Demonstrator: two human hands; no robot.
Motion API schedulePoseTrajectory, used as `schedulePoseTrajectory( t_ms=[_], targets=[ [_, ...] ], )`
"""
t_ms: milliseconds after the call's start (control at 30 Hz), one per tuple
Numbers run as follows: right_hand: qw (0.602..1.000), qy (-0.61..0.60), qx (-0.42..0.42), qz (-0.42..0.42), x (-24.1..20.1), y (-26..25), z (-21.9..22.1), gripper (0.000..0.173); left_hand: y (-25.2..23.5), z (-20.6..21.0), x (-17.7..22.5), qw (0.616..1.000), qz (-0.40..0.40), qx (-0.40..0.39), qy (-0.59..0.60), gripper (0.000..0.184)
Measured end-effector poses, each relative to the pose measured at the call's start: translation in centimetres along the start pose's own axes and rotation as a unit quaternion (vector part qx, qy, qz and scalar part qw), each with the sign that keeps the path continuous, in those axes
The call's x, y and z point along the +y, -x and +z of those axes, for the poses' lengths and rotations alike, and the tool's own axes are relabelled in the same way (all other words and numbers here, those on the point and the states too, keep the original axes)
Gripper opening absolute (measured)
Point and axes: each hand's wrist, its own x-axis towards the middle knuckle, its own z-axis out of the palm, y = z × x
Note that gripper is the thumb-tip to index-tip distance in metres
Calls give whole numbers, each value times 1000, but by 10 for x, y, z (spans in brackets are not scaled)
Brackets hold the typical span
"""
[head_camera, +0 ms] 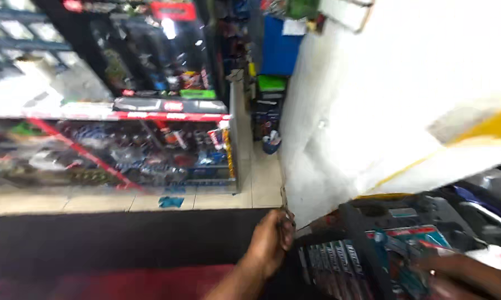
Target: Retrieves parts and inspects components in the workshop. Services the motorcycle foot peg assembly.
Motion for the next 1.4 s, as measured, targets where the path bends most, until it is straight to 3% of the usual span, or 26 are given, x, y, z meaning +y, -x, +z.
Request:
schedulePoseTrajectory(
  t_ms=[33, 100, 167, 233, 333, 467, 633, 733, 867, 967, 1100, 1267, 1400],
  targets=[
    [999, 20, -5, -33, -11, -50, 13, 36, -1, -22, 14, 999, 35, 26, 30, 34],
    [979, 82, 77, -172, -31, -149, 57, 29, 4, -55, 42, 987, 115, 46, 98, 32],
    [924, 116, 141, -335, -66, -236, 98, 25, 15, -79, 69, 963, 192, 65, 175, 30],
    [886, 102, 151, -426, -103, -299, 133, 25, 28, -98, 90, 931, 258, 93, 240, 28],
    [865, 52, 99, -489, -145, -358, 178, 26, 45, -122, 118, 885, 325, 178, 282, 30],
    [835, -13, 17, -550, -178, -422, 214, 26, 44, -152, 143, 832, 391, 313, 237, 34],
    [837, -82, -83, -534, -197, -500, 231, 25, 1, -172, 176, 757, 437, 457, 163, 26],
    [827, -79, -72, -551, -207, -546, 245, 26, -26, -190, 202, 722, 415, 542, 114, 23],
    [811, -43, -69, -580, -220, -595, 286, 25, -47, -238, 223, 707, 338, 613, 103, 22],
    [867, -78, -197, -451, -236, -635, 336, 27, -53, -311, 231, 717, 292, 627, 78, 25],
    [888, -123, -326, -301, -242, -705, 444, 25, -71, -453, 227, 752, 240, 610, 76, 27],
    [908, -144, -351, -178, -235, -803, 615, 24, -115, -667, 196, 808, 230, 514, 176, 22],
    [915, -100, -366, -137, -246, -889, 740, 22, -159, -805, 187, 785, 251, 521, 221, 16]
  ],
)
